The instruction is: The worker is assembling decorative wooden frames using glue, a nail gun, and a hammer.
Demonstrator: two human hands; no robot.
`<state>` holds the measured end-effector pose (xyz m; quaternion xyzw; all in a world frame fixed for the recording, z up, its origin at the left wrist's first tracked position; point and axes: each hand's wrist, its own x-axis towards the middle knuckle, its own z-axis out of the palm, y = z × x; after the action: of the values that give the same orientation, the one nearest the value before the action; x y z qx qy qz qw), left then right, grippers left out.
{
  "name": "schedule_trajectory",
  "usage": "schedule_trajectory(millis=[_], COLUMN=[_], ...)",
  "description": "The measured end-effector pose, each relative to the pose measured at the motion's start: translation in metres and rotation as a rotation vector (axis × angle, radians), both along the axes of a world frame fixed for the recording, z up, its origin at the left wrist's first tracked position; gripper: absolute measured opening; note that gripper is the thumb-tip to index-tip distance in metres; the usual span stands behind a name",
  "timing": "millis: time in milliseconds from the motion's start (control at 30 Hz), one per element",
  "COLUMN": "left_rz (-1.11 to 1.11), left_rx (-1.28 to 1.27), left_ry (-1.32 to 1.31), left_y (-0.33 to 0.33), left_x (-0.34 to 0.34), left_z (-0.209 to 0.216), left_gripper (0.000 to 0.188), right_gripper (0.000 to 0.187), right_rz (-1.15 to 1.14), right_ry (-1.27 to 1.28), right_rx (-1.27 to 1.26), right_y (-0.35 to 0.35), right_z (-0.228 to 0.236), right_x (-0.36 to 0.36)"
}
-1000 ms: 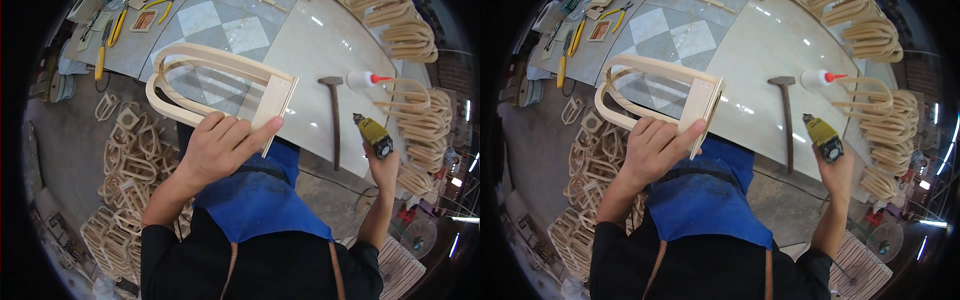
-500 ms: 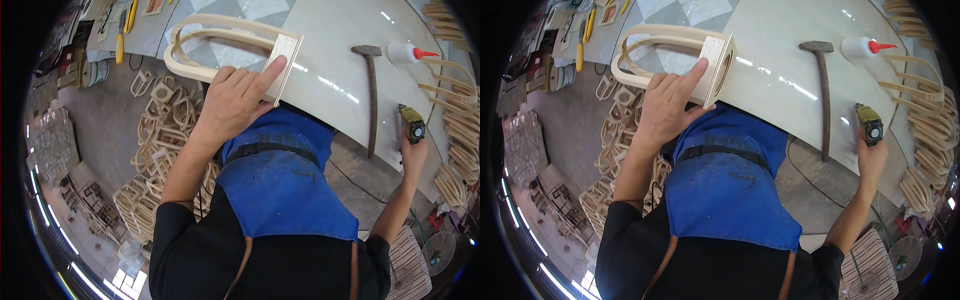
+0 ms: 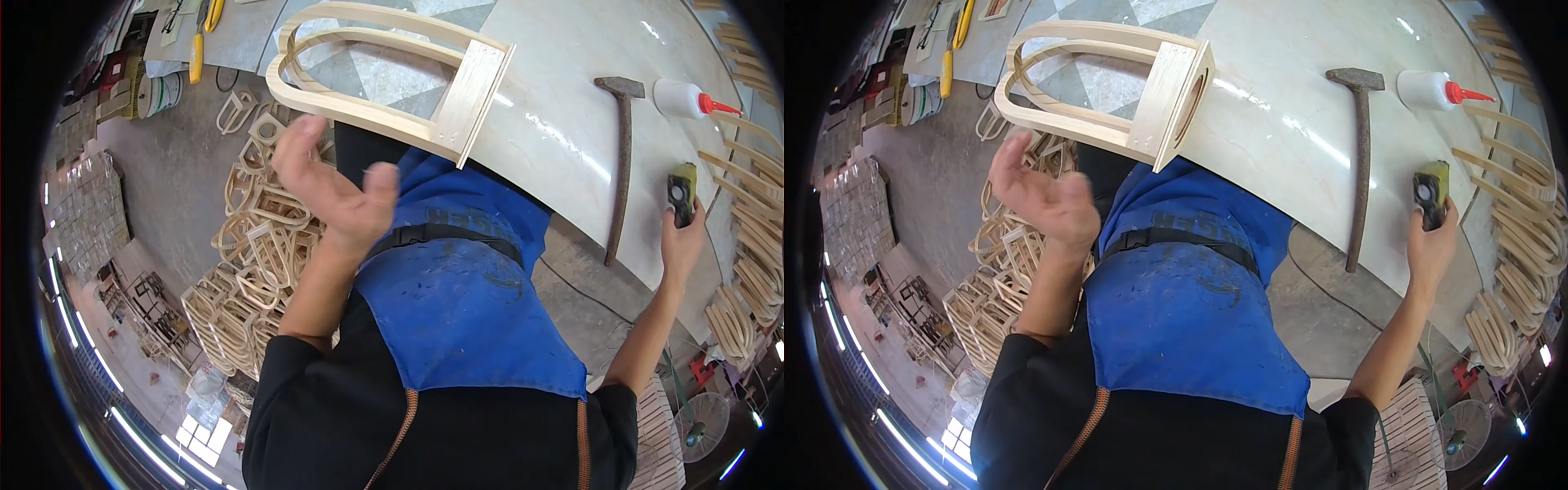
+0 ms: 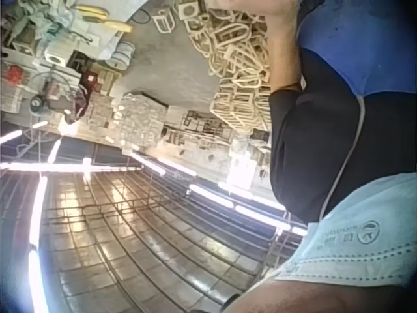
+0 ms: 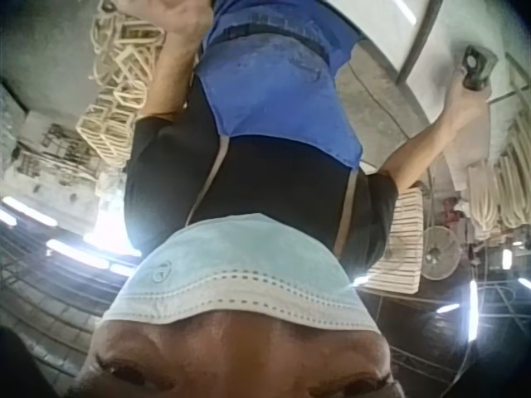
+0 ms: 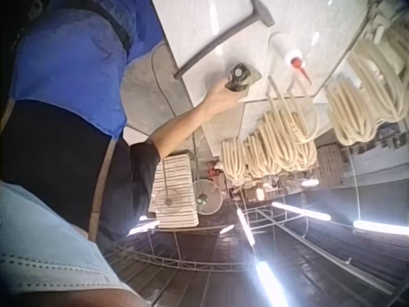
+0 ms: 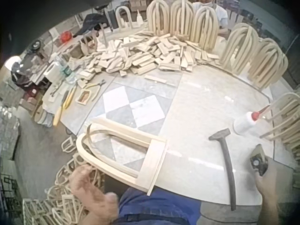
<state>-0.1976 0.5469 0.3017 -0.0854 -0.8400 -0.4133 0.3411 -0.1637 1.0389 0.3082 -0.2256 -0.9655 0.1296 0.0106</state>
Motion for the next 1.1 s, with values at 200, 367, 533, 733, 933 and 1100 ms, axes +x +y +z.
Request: schedule_trajectory(millis=[200, 367, 533, 733, 933, 1100], left_rz=[-0.068, -0.141, -0.359, -0.481, -0.389, -0.415], left_rx=[0.830, 1.407, 1.203, 0.599, -0.267, -0.325], left_ry=[-0.415, -0.592, -0.695, -0.599, -0.461, -0.338], left_y=[0.007, 0.010, 0.018, 0.037, 0.060, 0.065], left_x=[0.008, -0.018, -0.028, -0.052, -0.062, -0.057], left_z=[0.000, 0.018, 0.012, 0.053, 0.035, -0.013], left_gripper=[0.050, 0.041, 0.036, 0.030, 0.020, 0.020], right_gripper=[0.041, 0.039, 0.038, 0.036, 0.028, 0.034], right_rz=[0.043, 0.220, 0.280, 0.201, -0.218, 0.068], right_ry=[0.081, 0.149, 0.037, 0.094, -0.002, 0.018], right_rx=[0.071, -0.011, -0.018, -0.061, -1.010, -0.902], right_y=[-0.012, -0.077, -0.123, -0.119, -0.154, -0.193], right_z=[-0.006, 0.001, -0.012, -0.020, 0.024, 0.025], right_x=[0.001, 0.008, 0.008, 0.016, 0.044, 0.070])
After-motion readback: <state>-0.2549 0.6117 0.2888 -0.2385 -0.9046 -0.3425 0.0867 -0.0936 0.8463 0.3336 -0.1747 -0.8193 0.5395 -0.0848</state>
